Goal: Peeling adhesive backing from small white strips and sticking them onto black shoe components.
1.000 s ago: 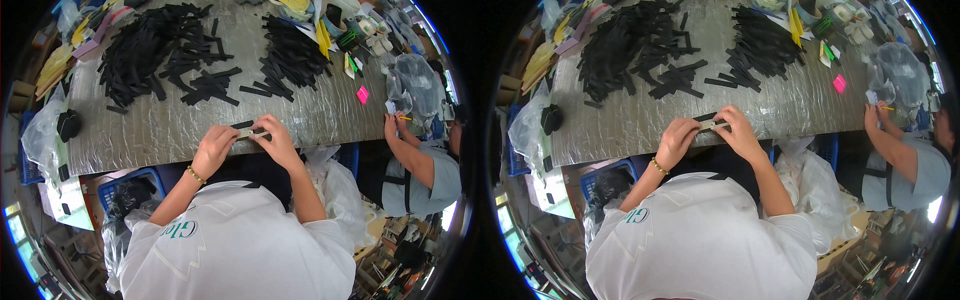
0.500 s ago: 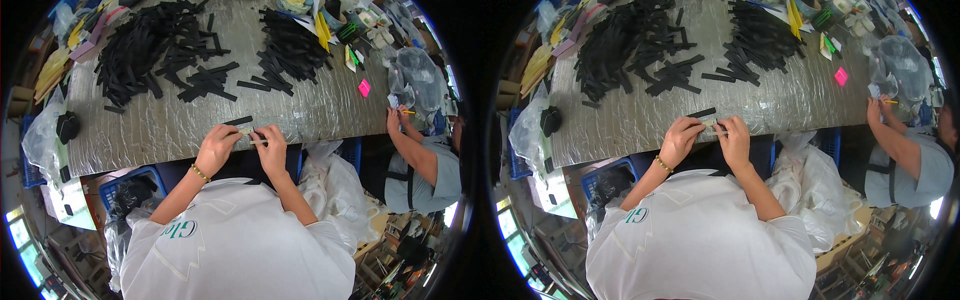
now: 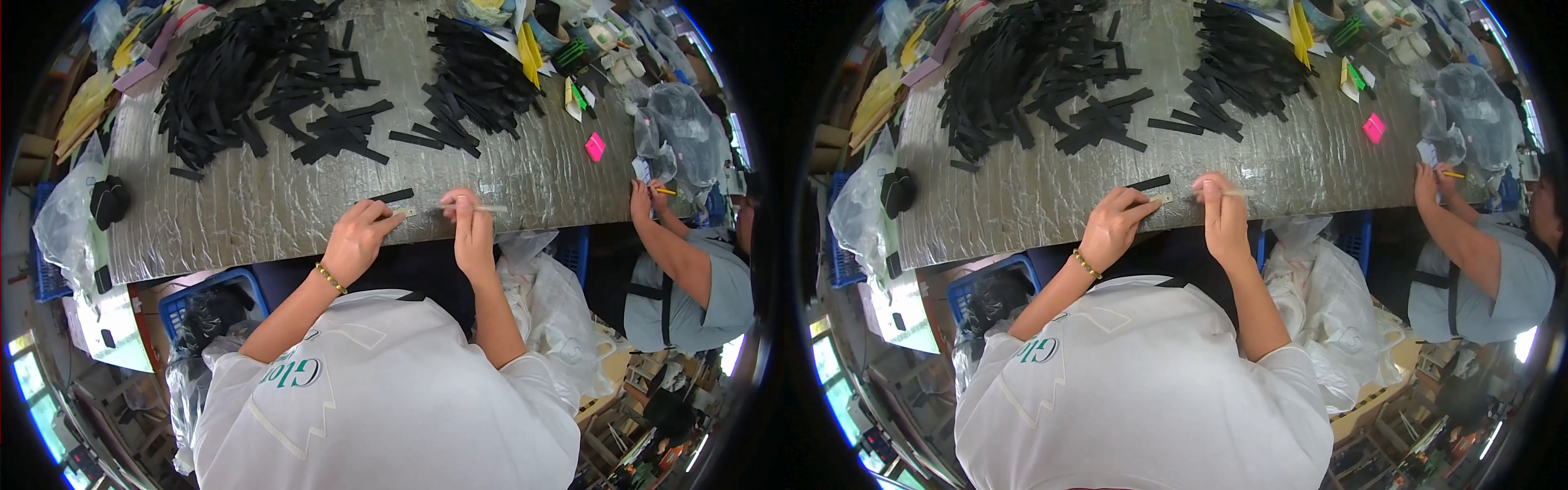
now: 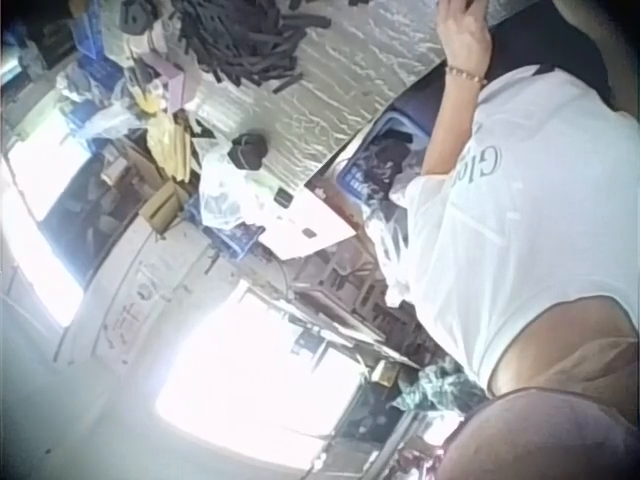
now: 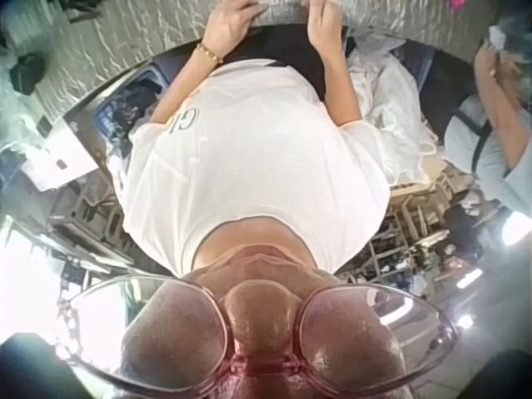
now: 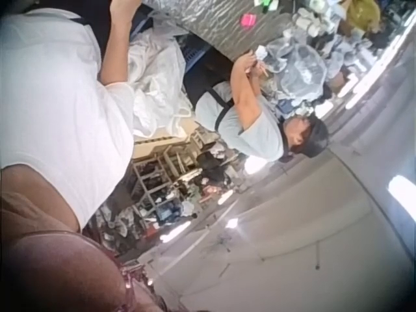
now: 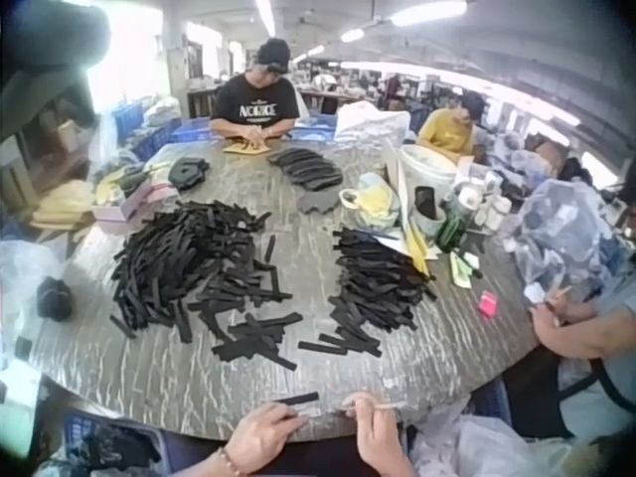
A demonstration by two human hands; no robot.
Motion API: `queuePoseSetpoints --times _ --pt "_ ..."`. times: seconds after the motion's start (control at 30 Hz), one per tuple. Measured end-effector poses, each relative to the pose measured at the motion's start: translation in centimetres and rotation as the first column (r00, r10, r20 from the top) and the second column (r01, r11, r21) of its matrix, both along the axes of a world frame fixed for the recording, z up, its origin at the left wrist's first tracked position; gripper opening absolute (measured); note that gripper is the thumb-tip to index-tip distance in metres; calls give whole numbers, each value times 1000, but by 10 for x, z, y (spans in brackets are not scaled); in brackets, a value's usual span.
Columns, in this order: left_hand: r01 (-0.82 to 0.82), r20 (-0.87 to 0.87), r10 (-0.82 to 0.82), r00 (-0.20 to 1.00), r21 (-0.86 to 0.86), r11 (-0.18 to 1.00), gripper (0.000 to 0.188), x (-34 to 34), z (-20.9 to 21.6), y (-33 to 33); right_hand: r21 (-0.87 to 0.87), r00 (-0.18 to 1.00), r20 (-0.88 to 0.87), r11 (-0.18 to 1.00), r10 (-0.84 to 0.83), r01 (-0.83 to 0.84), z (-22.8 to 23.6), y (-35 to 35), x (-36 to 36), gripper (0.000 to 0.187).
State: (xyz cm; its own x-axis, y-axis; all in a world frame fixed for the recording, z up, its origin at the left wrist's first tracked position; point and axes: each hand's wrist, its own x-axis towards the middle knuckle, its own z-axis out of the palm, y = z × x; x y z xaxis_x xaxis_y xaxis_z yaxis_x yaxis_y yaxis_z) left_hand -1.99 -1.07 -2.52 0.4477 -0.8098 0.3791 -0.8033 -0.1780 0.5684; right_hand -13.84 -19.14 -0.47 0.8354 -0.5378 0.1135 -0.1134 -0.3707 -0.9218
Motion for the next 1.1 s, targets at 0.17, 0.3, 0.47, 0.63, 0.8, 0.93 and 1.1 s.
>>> queuePoseSetpoints --times 0.17,0.3,0.47,0.63,0.8,0.93,1.1 --pt "2 9 -2 1000 10 1000 38 0 1 0 230 987 -131 971 90 -57 -10 9 2 25" --pt "-6 15 6 1000 19 1000 37 0 -1 0 136 991 -107 989 77 -62 -12 11 5 17" --pt "-30 19 30 999 36 999 34 -1 0 0 92 997 -57 995 53 -48 -16 14 6 17" --pt "-29 18 29 999 9 1000 33 -1 -2 -1 22 993 -102 999 51 -49 -14 14 6 15" --pt "-41 28 41 999 2 999 33 -2 -1 -2 -22 998 -2 998 61 -61 -16 14 5 17" --pt "-46 13 46 999 -3 999 35 -2 -3 -1 1 987 -97 992 124 -125 -10 13 2 17" --pt "-66 -62 65 996 -9 998 50 -2 2 2 44 984 -89 988 152 -149 -3 26 14 15"
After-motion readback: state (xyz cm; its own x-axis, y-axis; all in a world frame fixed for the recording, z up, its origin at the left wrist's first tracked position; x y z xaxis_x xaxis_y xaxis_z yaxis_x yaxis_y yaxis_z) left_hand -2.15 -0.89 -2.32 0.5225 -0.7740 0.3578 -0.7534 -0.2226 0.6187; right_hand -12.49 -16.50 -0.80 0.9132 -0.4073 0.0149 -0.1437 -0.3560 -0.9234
